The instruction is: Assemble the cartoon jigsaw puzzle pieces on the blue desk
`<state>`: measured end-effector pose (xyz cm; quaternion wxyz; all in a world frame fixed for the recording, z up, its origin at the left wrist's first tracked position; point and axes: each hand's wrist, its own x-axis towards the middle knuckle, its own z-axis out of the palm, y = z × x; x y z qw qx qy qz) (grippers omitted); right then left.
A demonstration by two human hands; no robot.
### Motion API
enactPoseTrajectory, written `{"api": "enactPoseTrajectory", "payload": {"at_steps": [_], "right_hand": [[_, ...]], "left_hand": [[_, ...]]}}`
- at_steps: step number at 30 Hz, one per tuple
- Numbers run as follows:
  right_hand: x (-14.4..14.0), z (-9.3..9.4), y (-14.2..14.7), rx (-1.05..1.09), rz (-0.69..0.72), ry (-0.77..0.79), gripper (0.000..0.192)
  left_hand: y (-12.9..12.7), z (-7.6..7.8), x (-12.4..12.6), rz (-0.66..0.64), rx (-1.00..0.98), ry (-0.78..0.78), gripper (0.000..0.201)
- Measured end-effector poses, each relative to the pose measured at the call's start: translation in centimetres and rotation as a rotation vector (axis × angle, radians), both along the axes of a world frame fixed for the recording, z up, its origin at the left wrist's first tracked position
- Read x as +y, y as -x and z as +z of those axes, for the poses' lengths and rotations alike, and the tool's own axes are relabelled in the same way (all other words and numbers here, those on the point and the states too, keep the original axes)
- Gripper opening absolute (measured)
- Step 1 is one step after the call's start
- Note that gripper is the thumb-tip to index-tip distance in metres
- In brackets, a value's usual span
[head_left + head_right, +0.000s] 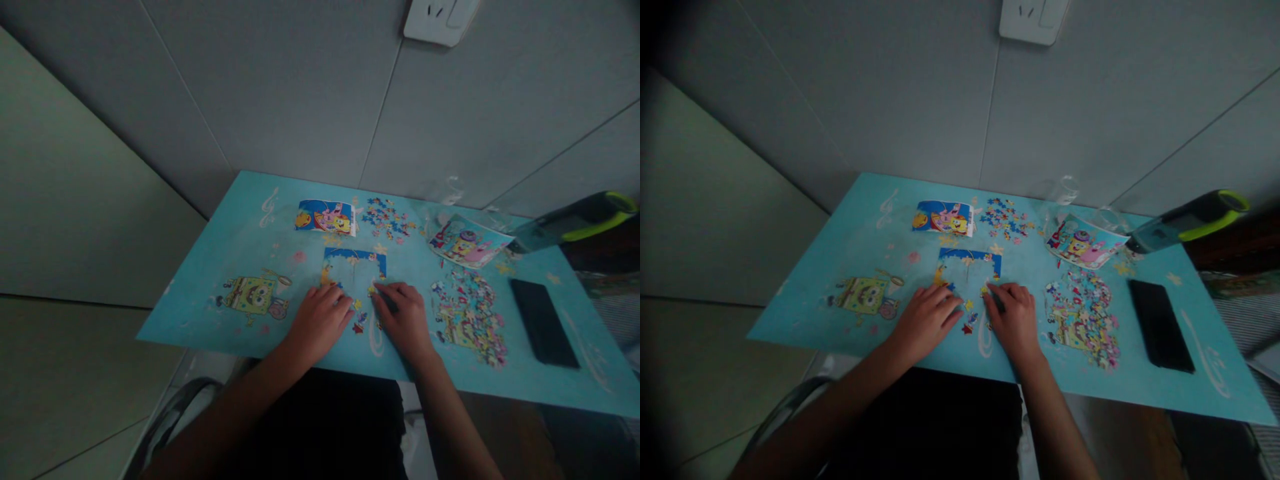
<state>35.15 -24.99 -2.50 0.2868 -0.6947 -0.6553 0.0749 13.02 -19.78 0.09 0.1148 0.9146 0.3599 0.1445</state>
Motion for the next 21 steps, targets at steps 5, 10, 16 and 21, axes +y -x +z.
{"api": "enactPoseTrajectory", "payload": {"at_steps": [5, 10, 16, 21], "right_hand": [[0.2, -0.1, -0.1, -0.011, 0.024, 0.021, 0.028], [0.0, -0.4, -0.6, 0.009, 0.053, 0.034, 0.024], [-0.2, -0.2, -0.6, -0.009, 0.077, 0.037, 0.023], [-0.3, 0.2, -0.3, -0.026, 0.07, 0.043, 0.023]], "left_hand": [[-1.2, -0.1, 0.3, -0.002, -0.001, 0.019, 0.015], [-1.6, -0.2, 0.8, -0.016, -0.005, 0.033, 0.011], [-1.9, -1.3, 1.3, -0.004, -0.127, 0.119, 0.013], [-1.8, -1.9, 1.3, 0.008, -0.159, 0.134, 0.016]]}}
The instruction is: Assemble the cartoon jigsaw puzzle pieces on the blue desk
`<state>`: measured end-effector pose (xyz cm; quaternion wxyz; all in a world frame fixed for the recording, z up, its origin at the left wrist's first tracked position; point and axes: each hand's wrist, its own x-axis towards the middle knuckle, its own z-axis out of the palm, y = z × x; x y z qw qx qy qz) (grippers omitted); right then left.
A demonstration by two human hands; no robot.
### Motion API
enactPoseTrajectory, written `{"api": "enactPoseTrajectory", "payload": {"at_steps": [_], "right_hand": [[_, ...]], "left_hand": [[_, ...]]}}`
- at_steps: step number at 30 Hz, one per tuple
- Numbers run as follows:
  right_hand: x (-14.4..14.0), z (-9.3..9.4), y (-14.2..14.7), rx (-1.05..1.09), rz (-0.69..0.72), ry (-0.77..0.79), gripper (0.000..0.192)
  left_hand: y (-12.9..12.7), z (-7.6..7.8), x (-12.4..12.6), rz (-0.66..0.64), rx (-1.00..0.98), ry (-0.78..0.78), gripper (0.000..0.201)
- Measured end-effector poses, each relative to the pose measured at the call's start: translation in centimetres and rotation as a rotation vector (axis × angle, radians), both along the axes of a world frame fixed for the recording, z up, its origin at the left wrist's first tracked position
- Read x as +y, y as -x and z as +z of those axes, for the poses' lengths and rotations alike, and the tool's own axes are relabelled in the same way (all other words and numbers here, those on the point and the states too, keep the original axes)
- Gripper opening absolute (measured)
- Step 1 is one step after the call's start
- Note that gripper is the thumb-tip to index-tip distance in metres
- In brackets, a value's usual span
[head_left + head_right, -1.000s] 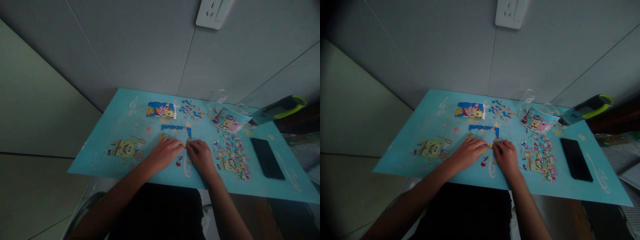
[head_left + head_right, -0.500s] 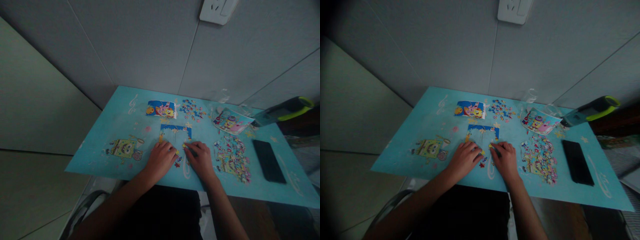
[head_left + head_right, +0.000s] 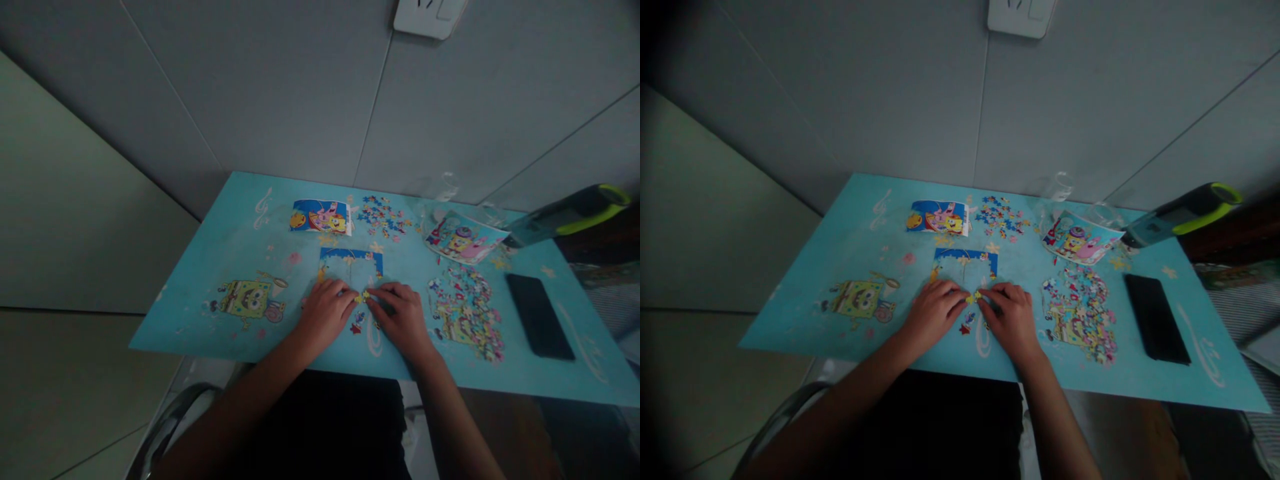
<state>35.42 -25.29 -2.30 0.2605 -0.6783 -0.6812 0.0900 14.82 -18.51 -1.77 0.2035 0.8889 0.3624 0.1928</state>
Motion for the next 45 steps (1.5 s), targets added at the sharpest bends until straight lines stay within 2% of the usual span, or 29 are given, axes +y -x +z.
{"api": "enactPoseTrajectory", "payload": {"at_steps": [8, 13, 20, 26, 32, 39, 45], "right_hand": [[0.0, 0.0, 0.1, 0.013, -0.013, 0.008, 0.023], [-0.1, 0.0, 0.1, 0.018, -0.007, 0.013, 0.022], [0.0, -0.5, 0.1, 0.026, -0.004, -0.012, 0.023], [-0.1, -0.6, 0.1, 0.03, -0.037, -0.022, 0.024], [0.1, -0.6, 0.1, 0.019, -0.038, -0.034, 0.025], [0.1, -1.2, -0.2, 0.019, -0.042, -0.054, 0.026], [0.0, -1.0, -0.1, 0.015, -0.044, -0.03, 0.026]], "left_hand": [[0.3, 0.1, -0.5, 0.057, 0.014, -0.076, 0.021], [0.9, 0.2, -0.6, 0.075, 0.023, -0.143, 0.014], [0.8, 0.4, -0.7, 0.025, 0.101, -0.139, 0.032], [0.6, 0.4, -0.6, 0.041, 0.076, -0.136, 0.012], [0.5, 0.0, -0.5, 0.071, 0.064, -0.152, 0.012], [1.0, 0.4, -0.7, 0.126, 0.059, -0.157, 0.012], [0.5, 0.3, -0.7, 0.078, 0.069, -0.15, 0.016]]}}
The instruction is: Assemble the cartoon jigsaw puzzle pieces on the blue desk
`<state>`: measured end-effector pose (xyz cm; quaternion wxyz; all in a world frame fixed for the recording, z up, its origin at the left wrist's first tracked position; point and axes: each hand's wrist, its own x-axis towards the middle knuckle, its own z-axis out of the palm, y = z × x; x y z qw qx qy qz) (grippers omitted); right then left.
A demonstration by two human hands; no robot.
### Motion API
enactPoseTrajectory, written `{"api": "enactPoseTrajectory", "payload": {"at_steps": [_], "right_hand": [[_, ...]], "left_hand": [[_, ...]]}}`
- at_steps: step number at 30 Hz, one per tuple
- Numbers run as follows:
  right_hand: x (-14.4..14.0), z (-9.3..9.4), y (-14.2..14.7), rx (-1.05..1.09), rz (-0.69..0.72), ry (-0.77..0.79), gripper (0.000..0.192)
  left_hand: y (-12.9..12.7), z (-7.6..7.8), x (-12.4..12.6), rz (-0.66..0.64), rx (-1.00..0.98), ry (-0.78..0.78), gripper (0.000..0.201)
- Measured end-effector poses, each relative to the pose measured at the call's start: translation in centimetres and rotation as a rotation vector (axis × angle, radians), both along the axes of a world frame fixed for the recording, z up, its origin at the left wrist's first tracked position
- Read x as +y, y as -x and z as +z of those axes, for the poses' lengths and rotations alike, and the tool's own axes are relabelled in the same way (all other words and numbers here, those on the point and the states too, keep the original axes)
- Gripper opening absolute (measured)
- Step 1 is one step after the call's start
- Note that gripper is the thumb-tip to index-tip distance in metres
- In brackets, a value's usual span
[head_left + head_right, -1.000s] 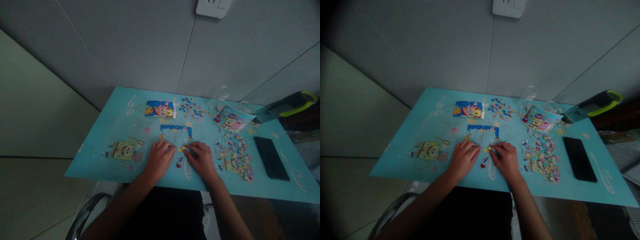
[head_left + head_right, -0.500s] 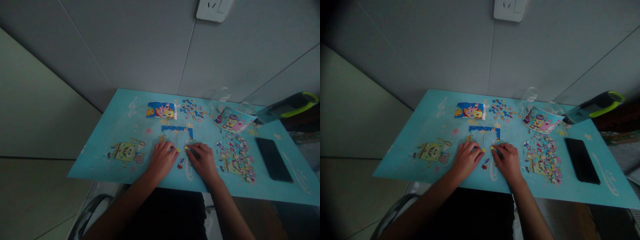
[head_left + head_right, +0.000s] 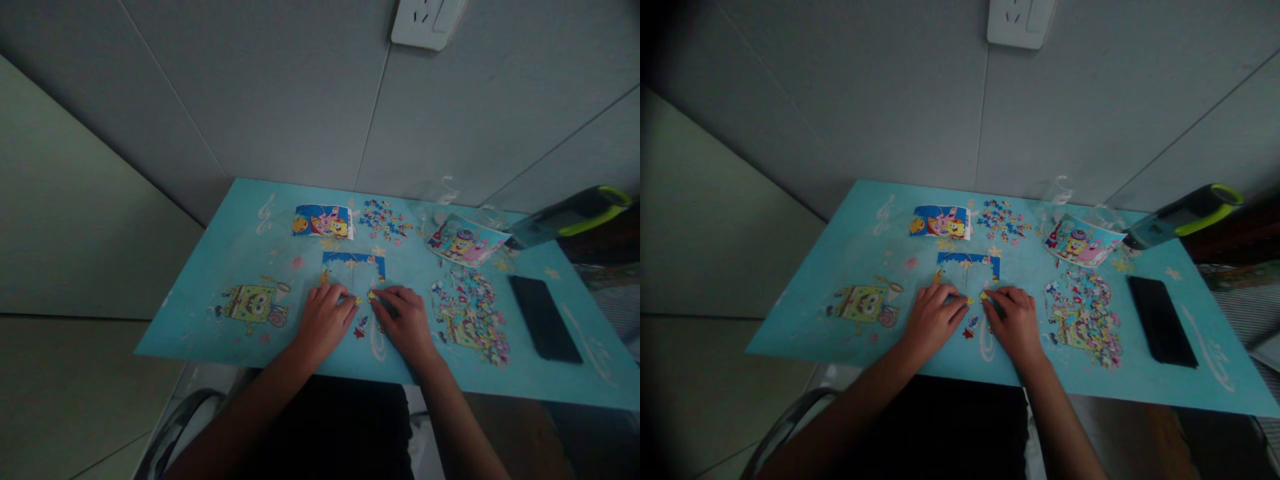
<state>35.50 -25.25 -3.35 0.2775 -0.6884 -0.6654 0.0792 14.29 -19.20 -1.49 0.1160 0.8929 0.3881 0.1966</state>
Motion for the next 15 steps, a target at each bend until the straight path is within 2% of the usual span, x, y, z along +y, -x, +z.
{"api": "enactPoseTrajectory", "payload": {"at_steps": [15], "right_hand": [[-0.08, 0.48, 0.18, -0.04, 0.022, -0.006, 0.026]], "left_hand": [[-1.06, 0.33, 0.45, -0.053, 0.008, 0.018, 0.021]]}}
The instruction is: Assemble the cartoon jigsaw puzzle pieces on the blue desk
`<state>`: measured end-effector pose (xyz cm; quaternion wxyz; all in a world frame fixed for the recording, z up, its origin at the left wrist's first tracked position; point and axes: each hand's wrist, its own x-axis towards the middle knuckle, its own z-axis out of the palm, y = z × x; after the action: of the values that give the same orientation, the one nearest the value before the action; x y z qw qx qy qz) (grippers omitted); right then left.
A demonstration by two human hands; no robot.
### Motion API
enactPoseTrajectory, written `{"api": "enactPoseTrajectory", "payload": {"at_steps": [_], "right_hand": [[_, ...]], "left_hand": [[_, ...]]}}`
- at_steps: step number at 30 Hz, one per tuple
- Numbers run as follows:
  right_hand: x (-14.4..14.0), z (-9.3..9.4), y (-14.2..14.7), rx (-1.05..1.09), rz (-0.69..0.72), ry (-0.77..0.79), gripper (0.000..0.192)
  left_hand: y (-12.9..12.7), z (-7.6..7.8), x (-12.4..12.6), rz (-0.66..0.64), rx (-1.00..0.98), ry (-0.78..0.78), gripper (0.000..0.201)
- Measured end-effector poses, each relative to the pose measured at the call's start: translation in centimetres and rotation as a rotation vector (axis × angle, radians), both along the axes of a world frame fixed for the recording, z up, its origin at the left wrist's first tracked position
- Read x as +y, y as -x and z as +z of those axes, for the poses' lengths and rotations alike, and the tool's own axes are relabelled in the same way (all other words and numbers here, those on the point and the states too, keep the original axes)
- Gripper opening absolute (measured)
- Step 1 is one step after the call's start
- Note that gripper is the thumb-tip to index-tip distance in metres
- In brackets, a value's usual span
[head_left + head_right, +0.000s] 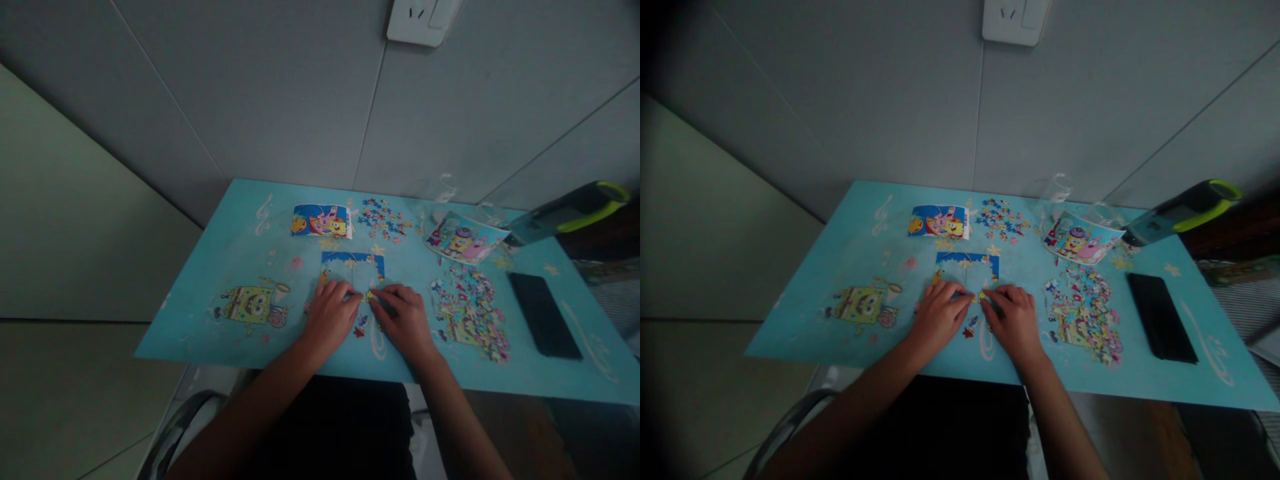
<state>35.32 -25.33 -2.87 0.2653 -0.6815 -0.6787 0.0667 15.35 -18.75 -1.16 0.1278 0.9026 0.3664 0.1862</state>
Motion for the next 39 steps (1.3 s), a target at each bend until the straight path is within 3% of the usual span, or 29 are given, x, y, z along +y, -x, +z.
{"api": "enactPoseTrajectory", "payload": {"at_steps": [6, 10, 13, 21, 39], "right_hand": [[0.0, 0.1, 0.2, 0.016, -0.008, -0.006, 0.027], [-0.2, 0.5, 0.1, 0.154, -0.054, -0.062, 0.023], [-1.1, 0.9, -0.6, 0.238, -0.136, -0.123, 0.021], [-4.3, 0.8, -3.0, 0.198, -0.241, -0.152, 0.019], [-4.0, 0.6, -2.6, 0.154, -0.188, -0.061, 0.02]], "left_hand": [[0.0, 0.0, 0.1, -0.003, 0.001, -0.011, 0.02], [0.1, -0.3, 0.0, 0.014, -0.029, -0.014, 0.022], [0.5, -0.6, -0.2, 0.026, -0.052, -0.018, 0.022], [1.4, -1.0, -0.4, 0.063, -0.101, -0.022, 0.023], [1.3, -1.2, -0.5, 0.042, -0.055, -0.03, 0.029]]}}
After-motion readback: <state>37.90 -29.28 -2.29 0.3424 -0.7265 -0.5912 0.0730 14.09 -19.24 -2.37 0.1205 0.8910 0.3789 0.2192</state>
